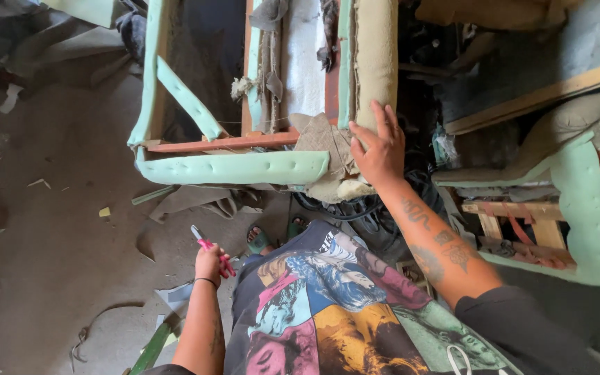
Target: Stripping old upholstery and foam from a chair frame using scissors
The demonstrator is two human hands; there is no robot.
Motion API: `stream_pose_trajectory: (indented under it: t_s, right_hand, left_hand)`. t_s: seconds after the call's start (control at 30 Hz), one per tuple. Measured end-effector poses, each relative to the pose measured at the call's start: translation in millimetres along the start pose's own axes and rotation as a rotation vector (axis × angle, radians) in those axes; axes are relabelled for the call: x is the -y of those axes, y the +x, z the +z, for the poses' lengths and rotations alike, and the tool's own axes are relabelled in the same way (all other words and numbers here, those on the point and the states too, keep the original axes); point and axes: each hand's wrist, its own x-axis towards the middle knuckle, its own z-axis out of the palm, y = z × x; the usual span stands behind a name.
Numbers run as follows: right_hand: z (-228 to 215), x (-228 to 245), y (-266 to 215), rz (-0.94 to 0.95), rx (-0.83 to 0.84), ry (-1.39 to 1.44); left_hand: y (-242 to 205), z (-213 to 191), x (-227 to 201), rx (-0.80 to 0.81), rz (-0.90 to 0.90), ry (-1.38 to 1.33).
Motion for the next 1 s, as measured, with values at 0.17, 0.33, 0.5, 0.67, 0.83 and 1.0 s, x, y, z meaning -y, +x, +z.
stream_pose_trajectory:
  t_s: [0.17,0.33,0.5,0.67,0.83,1.0]
  right_hand:
    - [-25.4,6.2,7.9,0.115,0.342,0.163]
    - [-35.9,1.7,12.6,0.131,0.488,0.264]
    - [-45.0,6.0,10.1,0.072,0.530,0.220]
    - [-49.3,11.2,-11.9,0.078,0.496,0.220]
    - [-38.0,-15.0,-14.5,-0.123,0.457,0.252]
    - [-42.5,-24.0,-11.3,-0.282,0.482,0.254]
  left_hand:
    - [-37.9,5.0,-29.2,0.136,-0.107,-0.356]
    - [-30.0,14.5,-25.2,0.237,-0.077,-0.354]
    - [-60.8,44.5,-41.4,0.271,0.004,-0.324]
    - [-72.6,85.5,-34.3,0.316,0.172,-0.181]
    - [-100.0,153.8,-20.4,0.338,0.443,-0.208]
    - [-163.3,232.1,-31.4,0.104,0.511,0.266]
